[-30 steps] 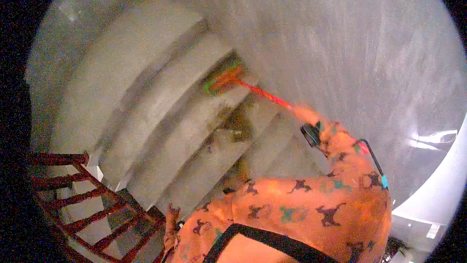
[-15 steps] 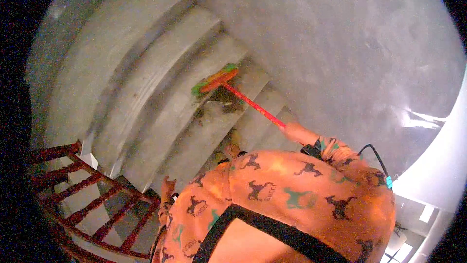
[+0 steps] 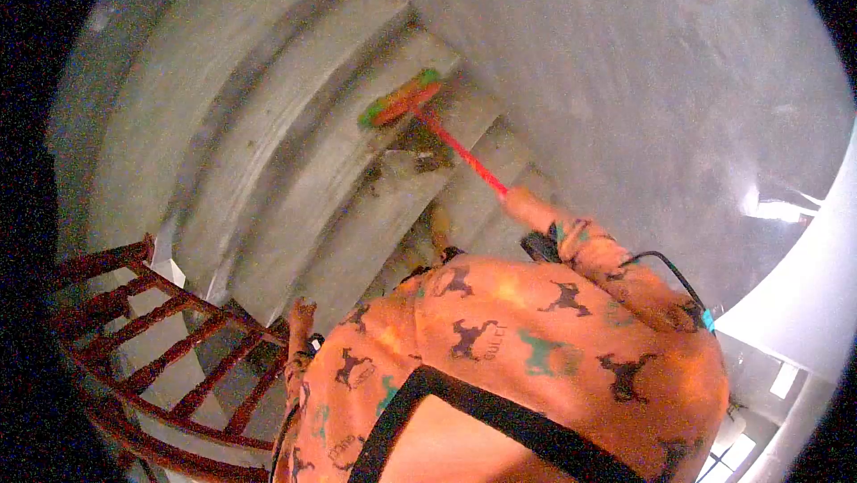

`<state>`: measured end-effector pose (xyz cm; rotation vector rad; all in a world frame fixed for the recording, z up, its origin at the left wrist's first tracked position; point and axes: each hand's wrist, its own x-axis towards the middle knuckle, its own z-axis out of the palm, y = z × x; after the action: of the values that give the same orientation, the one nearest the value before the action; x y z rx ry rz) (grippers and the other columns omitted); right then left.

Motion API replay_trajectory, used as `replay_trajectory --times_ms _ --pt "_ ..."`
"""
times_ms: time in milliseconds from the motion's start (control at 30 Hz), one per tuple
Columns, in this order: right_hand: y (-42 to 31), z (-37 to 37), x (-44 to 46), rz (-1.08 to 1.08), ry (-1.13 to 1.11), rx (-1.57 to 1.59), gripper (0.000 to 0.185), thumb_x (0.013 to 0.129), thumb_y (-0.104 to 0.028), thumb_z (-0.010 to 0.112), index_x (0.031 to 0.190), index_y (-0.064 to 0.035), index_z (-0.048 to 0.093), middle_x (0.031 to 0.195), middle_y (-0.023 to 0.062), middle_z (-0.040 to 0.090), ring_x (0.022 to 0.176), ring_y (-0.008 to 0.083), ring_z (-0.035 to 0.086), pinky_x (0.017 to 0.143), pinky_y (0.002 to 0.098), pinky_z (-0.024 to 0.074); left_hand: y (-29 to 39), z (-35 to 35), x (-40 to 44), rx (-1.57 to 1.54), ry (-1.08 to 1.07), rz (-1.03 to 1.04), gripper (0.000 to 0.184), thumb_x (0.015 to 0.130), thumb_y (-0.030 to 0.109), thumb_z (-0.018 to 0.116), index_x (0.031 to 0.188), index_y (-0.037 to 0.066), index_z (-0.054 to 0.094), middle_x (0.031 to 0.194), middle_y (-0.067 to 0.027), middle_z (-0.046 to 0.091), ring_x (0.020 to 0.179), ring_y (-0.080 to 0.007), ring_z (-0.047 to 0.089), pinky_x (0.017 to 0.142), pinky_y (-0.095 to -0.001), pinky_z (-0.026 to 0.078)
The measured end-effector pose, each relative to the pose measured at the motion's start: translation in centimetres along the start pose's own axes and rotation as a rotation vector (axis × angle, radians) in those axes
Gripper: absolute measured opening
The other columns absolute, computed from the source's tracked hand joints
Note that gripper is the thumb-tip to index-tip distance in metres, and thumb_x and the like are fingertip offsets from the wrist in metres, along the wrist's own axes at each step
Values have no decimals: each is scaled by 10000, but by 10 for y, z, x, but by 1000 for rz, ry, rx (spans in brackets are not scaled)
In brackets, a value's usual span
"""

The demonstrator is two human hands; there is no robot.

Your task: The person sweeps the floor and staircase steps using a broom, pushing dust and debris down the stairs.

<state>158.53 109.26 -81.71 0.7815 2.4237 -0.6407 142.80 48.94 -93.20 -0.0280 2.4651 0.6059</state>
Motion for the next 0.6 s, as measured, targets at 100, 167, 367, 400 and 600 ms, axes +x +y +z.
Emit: replay_trajectory --times_ms 100,167,367,400,600 --pt "-9 15 -65 100 -77 -32 503 823 -437 343 812 8 577 763 244 563 718 402 544 629 456 418 -55 22 25 299 -18 303 508 674 355 631 1048 43 486 855 -168 592 813 -322 560 717 -372 435" --pt "0 -9 -17 43 -174 -76 495 831 -430 335 805 4 573 739 241 560 692 406 541 614 467 411 -56 34 51 418 28 454 492 682 356 626 1028 33 493 848 -169 593 805 -329 558 711 -374 436" --pt "15 -12 16 -92 -58 -18 543 836 -473 318 679 1 534 543 151 492 468 292 468 455 417 366 8 28 51 -78 6 126 494 704 336 611 1028 -12 477 765 -162 601 756 -322 567 684 -367 439" --pt "12 -17 39 -157 -36 20 545 834 -481 318 663 -6 523 531 142 476 449 268 430 436 408 344 41 12 36 -209 -5 37 500 707 331 609 1035 -20 470 747 -160 603 748 -317 569 679 -365 440" --pt "-56 -33 139 -324 49 94 527 838 -433 315 632 4 526 551 181 499 502 318 493 474 422 370 15 5 30 41 3 138 498 702 319 614 1051 -2 463 756 -150 609 752 -276 581 679 -357 441"
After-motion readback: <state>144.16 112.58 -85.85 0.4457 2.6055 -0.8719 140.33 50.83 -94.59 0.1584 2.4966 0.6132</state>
